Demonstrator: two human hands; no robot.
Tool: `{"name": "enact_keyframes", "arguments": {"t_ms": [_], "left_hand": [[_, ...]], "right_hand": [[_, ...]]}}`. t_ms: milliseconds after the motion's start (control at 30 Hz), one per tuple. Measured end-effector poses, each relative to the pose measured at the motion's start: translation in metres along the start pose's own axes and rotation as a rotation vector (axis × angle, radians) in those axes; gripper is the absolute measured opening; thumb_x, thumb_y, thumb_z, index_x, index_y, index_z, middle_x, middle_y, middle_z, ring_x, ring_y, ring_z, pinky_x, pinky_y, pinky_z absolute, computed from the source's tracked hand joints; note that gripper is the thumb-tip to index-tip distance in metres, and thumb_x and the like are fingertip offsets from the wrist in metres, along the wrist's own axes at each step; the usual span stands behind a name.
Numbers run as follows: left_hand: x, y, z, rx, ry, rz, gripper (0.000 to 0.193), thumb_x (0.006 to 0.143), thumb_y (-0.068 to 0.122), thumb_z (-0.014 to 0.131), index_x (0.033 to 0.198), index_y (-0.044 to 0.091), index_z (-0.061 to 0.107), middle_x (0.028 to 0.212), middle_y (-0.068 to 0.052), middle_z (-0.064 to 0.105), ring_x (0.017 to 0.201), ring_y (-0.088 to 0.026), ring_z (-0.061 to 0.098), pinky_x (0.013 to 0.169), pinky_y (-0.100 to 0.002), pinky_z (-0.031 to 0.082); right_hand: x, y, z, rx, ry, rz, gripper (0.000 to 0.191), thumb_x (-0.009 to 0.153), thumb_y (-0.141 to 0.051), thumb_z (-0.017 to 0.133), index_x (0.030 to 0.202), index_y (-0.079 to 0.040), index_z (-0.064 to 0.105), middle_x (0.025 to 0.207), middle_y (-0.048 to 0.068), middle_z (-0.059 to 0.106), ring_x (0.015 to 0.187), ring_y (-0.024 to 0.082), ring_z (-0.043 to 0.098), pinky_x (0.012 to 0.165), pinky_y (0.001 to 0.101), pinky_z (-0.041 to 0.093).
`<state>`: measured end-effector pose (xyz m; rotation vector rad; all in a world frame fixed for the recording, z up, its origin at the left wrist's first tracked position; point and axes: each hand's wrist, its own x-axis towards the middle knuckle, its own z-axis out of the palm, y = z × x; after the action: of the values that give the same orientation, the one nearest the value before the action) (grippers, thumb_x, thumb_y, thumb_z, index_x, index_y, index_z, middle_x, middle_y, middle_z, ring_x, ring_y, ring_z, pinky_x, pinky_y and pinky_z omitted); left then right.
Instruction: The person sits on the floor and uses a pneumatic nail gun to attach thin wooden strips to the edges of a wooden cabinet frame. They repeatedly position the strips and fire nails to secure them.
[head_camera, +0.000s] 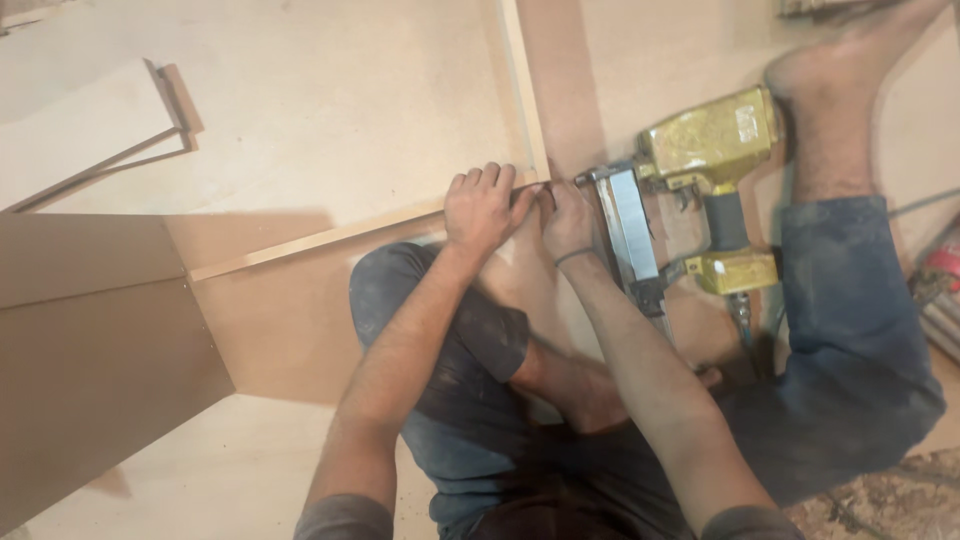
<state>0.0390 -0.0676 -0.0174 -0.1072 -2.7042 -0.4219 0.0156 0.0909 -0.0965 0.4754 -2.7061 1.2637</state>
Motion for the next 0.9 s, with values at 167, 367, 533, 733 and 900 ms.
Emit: {"name": "enact_keyframes", "arguments": {"t_ms": [167, 367, 533, 733, 900], "left_hand": [[-0.0009, -0.0012, 0.0034, 0.039, -0.013, 0.074, 0.037, 0.092, 0.046, 0.073, 0.086, 0.011, 0.062, 0.077, -0.005, 0.061, 0.071, -0.025, 0.062, 0.065, -0.039, 0.046], [0.0005, 0.0004, 0.0088, 0.058, -0.005, 0.097, 0.040, 0.092, 0.047, 0.073, 0.081, 0.011, 0.060, 0.075, -0.006, 0.060, 0.069, -0.025, 0.061, 0.064, -0.039, 0.046], [0.0002, 0.0021, 0.0099, 0.063, -0.019, 0.102, 0.038, 0.092, 0.047, 0.072, 0.087, 0.010, 0.063, 0.076, -0.006, 0.061, 0.069, -0.025, 0.061, 0.064, -0.038, 0.046], [0.0019, 0.0082, 0.0069, 0.031, -0.079, 0.113, 0.045, 0.097, 0.040, 0.070, 0.122, 0.004, 0.061, 0.088, -0.009, 0.067, 0.076, -0.026, 0.065, 0.070, -0.037, 0.050], [0.0077, 0.0034, 0.0008, -0.064, -0.144, 0.227, 0.057, 0.098, 0.031, 0.066, 0.148, 0.010, 0.050, 0.105, -0.012, 0.072, 0.077, -0.026, 0.067, 0.070, -0.038, 0.053]], "right_hand": [[-0.0065, 0.0041, 0.0063, 0.063, 0.060, 0.023, 0.014, 0.095, -0.005, 0.066, 0.109, -0.003, 0.068, 0.096, 0.021, 0.068, 0.092, 0.043, 0.065, 0.078, 0.0517, 0.052], [-0.0078, 0.0019, 0.0033, 0.096, 0.098, 0.003, 0.039, 0.093, -0.002, 0.064, 0.132, -0.004, 0.065, 0.100, 0.022, 0.068, 0.094, 0.042, 0.066, 0.080, 0.0499, 0.053], [-0.0098, 0.0039, 0.0032, 0.063, 0.067, 0.013, 0.042, 0.094, -0.001, 0.067, 0.135, -0.005, 0.065, 0.101, 0.020, 0.070, 0.095, 0.040, 0.068, 0.083, 0.0488, 0.054], [-0.0102, 0.0051, 0.0030, 0.074, 0.079, 0.026, 0.044, 0.092, -0.002, 0.072, 0.135, -0.006, 0.065, 0.104, 0.019, 0.072, 0.096, 0.037, 0.068, 0.085, 0.0470, 0.054], [-0.0103, 0.0041, 0.0027, 0.087, 0.066, 0.046, 0.044, 0.088, -0.002, 0.073, 0.132, -0.004, 0.067, 0.100, 0.017, 0.072, 0.095, 0.036, 0.069, 0.085, 0.0472, 0.054]]}}
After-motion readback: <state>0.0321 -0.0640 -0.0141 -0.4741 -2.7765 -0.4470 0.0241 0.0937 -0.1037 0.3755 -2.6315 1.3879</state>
